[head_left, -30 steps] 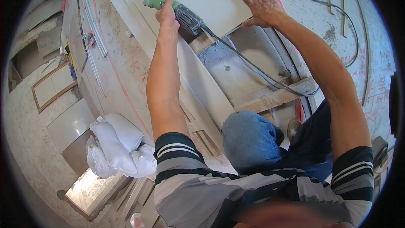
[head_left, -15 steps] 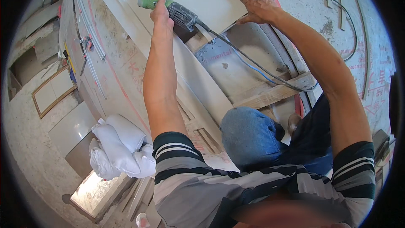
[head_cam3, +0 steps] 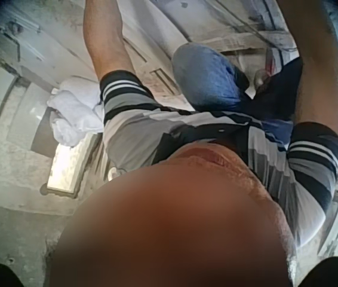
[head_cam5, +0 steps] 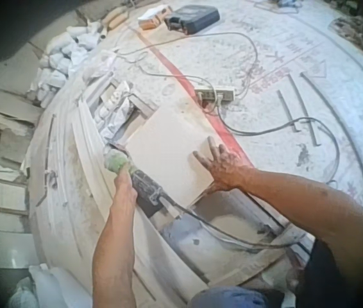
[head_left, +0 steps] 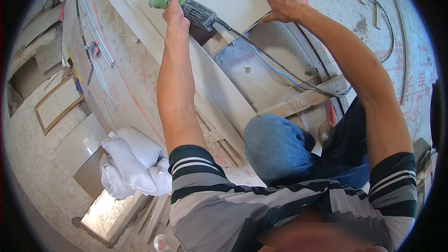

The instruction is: Measure, mark, and cut a ceramic tile using an angle grinder.

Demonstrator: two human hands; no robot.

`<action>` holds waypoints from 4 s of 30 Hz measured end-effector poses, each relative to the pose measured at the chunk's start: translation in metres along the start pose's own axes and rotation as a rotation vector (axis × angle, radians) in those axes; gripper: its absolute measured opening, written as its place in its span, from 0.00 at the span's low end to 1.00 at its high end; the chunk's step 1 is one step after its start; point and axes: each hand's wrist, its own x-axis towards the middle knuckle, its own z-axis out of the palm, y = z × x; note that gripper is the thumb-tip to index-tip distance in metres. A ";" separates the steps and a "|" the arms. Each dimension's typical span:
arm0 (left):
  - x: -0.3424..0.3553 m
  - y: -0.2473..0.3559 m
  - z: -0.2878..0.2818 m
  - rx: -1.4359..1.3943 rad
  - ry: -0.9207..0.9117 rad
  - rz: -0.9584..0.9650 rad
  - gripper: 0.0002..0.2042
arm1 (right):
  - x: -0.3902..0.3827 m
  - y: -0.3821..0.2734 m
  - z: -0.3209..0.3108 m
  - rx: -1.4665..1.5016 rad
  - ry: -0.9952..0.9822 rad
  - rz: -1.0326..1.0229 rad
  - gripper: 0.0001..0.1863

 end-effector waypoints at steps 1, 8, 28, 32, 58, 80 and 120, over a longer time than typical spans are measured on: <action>0.000 0.000 0.000 -0.004 -0.013 -0.002 0.21 | -0.001 0.000 0.001 0.049 0.024 -0.023 0.59; 0.000 0.001 0.000 0.020 -0.013 -0.033 0.21 | -0.005 -0.005 -0.008 -0.074 -0.042 0.039 0.59; 0.007 0.000 -0.002 -0.014 -0.038 -0.063 0.22 | 0.003 0.008 0.017 -0.037 -0.059 0.031 0.60; 0.006 0.000 0.002 -0.017 -0.067 -0.051 0.22 | -0.001 0.014 0.019 0.171 0.589 -0.386 0.59; 0.005 0.005 0.009 -0.086 -0.011 -0.043 0.25 | 0.002 0.002 0.008 -0.017 -0.005 0.015 0.60; -0.010 -0.003 0.000 -0.006 -0.061 -0.045 0.23 | -0.002 0.002 0.002 -0.046 -0.013 0.042 0.60; -0.041 -0.010 -0.005 0.074 -0.055 -0.079 0.23 | -0.004 0.005 0.009 0.125 0.186 -0.152 0.60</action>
